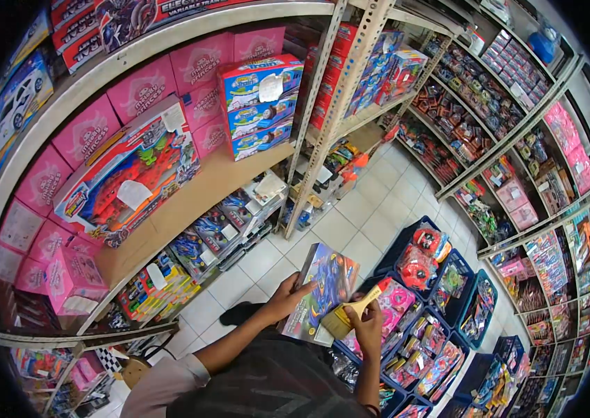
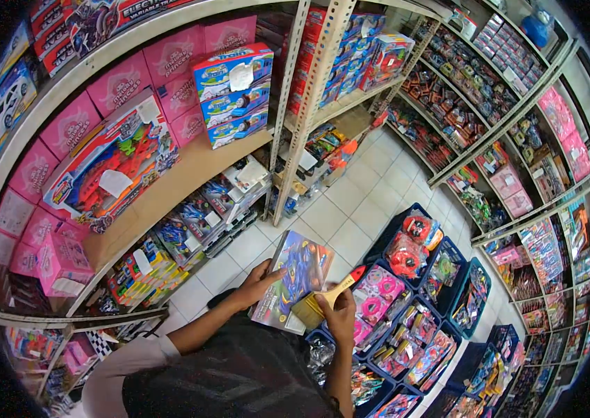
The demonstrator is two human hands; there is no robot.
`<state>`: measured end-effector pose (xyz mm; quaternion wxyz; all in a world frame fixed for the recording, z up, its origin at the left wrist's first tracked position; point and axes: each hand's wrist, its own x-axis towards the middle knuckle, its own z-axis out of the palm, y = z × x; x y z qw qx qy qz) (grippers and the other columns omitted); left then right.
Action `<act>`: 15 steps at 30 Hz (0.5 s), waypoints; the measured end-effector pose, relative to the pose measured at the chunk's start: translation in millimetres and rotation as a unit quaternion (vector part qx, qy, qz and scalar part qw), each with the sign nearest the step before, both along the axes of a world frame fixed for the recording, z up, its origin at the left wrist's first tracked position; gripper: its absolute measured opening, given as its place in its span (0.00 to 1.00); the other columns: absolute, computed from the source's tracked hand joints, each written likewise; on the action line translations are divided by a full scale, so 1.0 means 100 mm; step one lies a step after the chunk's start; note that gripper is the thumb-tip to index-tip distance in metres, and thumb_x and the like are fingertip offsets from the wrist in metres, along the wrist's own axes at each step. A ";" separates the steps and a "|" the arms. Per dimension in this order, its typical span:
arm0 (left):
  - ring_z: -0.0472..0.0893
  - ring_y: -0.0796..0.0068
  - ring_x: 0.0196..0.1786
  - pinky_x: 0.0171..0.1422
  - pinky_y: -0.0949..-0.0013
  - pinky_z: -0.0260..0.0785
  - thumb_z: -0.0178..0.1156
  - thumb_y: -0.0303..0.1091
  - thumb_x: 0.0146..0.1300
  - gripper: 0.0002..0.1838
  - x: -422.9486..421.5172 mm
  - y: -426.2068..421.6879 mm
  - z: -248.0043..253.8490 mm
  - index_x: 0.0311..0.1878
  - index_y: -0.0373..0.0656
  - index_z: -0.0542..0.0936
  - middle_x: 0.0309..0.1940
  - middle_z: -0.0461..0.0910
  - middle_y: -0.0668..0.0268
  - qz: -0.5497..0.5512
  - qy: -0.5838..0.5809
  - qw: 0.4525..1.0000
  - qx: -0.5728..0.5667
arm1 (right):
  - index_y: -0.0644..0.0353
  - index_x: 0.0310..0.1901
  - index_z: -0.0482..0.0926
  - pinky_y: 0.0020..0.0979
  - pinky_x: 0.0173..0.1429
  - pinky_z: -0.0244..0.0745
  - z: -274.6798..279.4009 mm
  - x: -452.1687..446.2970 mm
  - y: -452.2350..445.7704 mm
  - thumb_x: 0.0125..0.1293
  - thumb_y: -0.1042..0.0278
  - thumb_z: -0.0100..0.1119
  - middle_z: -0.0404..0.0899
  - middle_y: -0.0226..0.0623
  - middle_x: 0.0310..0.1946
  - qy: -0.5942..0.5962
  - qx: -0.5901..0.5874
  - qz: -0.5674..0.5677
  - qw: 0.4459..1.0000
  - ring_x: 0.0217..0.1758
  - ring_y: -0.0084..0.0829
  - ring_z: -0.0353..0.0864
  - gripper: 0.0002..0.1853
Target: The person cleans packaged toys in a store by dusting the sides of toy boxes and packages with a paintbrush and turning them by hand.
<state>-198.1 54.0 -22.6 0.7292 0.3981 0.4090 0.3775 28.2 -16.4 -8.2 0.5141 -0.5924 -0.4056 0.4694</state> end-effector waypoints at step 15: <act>0.74 0.54 0.60 0.65 0.57 0.64 0.67 0.49 0.61 0.33 -0.34 -0.24 0.60 0.61 0.35 0.71 0.55 0.74 0.47 0.004 0.419 0.842 0.339 | 0.59 0.50 0.74 0.25 0.50 0.73 -0.06 -0.20 0.03 0.62 0.68 0.67 0.76 0.28 0.39 0.146 -0.071 0.095 0.982 0.42 0.22 0.77 0.17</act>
